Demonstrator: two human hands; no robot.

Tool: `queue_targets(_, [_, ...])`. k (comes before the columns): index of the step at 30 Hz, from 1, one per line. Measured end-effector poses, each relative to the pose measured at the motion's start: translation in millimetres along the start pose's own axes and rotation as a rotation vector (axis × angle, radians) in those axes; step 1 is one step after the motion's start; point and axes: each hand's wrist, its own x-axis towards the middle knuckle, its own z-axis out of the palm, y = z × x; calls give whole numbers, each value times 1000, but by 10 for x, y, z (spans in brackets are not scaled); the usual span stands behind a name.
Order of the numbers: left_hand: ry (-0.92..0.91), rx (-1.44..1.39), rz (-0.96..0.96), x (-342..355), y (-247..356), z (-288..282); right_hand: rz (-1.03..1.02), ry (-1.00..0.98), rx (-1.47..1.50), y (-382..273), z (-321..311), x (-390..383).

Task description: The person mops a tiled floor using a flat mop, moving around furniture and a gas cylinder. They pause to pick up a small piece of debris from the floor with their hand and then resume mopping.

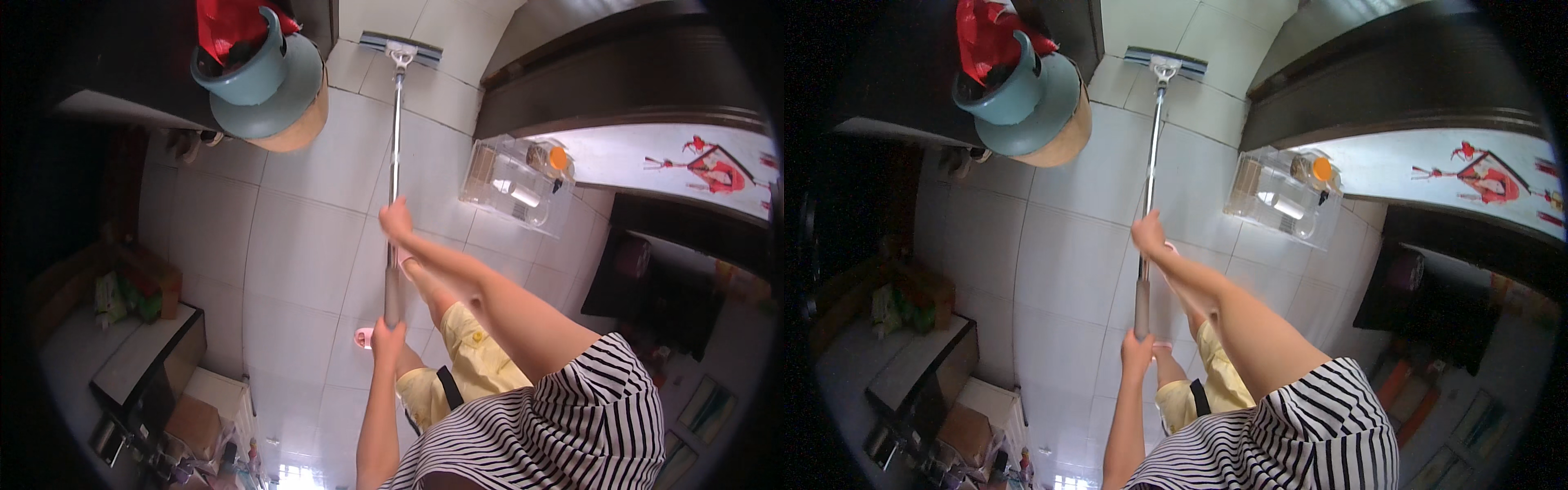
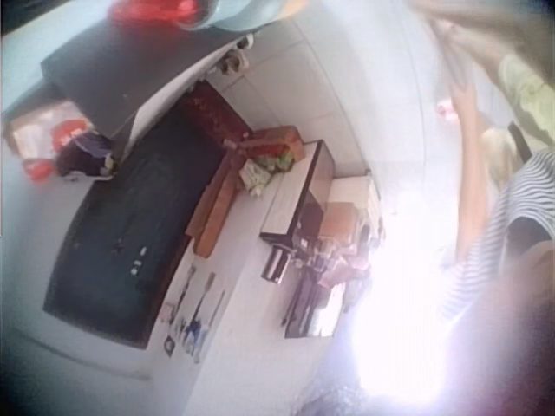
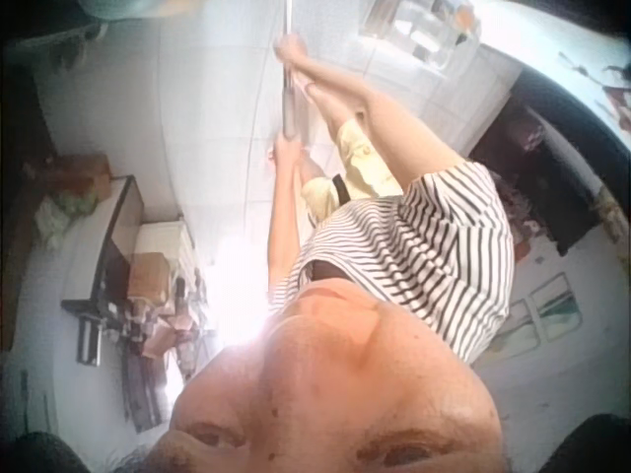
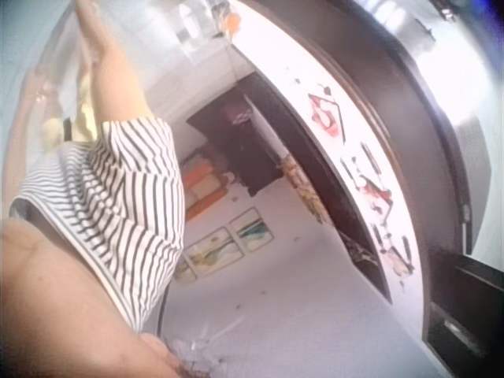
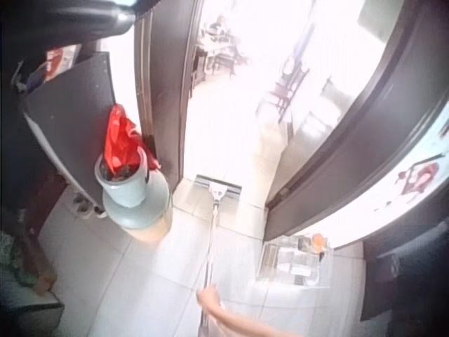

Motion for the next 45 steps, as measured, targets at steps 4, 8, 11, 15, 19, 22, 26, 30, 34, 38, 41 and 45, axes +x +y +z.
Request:
queue_targets(4, [126, 40, -224, -1083, -2043, 355, 41, -180, -96, 1153, 401, -1841])
queue_targets(8, [126, 33, -368, -2293, -2441, 514, -156, -333, -296, 2190, 176, -3114])
queue_targets(11, [191, 76, -386, -3298, -3371, 697, 203, -485, -50, 2373, 88, -4048])
queue_targets(15, [284, 179, -340, -3174, -3542, 240, 330, -654, 269, 2201, 385, -3735])
queue_targets(19, [345, 107, -210, -2518, -3365, 95, 395, -684, 544, 1865, 734, -2998])
queue_targets(22, [276, 8, -2, -1399, -2773, 255, 502, -405, 556, 1463, 664, -1835])
queue_targets(26, [270, -99, 173, -252, -1739, 305, 377, -324, 571, 911, 651, -313])
queue_targets(30, [256, -131, 126, 292, -833, 214, 344, -323, 556, 221, 515, 541])
queue_targets(34, [242, -144, 125, 299, -782, 231, 247, -299, 428, -18, 521, 571])
queue_targets(38, [219, -170, 141, 38, -1048, 561, 148, -226, 134, 442, 487, 361])
queue_targets(41, [121, -241, -28, -378, -1394, 771, 56, -221, -10, 839, 432, -98])
queue_targets(45, [-1, -417, -83, -692, -2100, 885, 50, -232, 64, 1298, 571, -727])
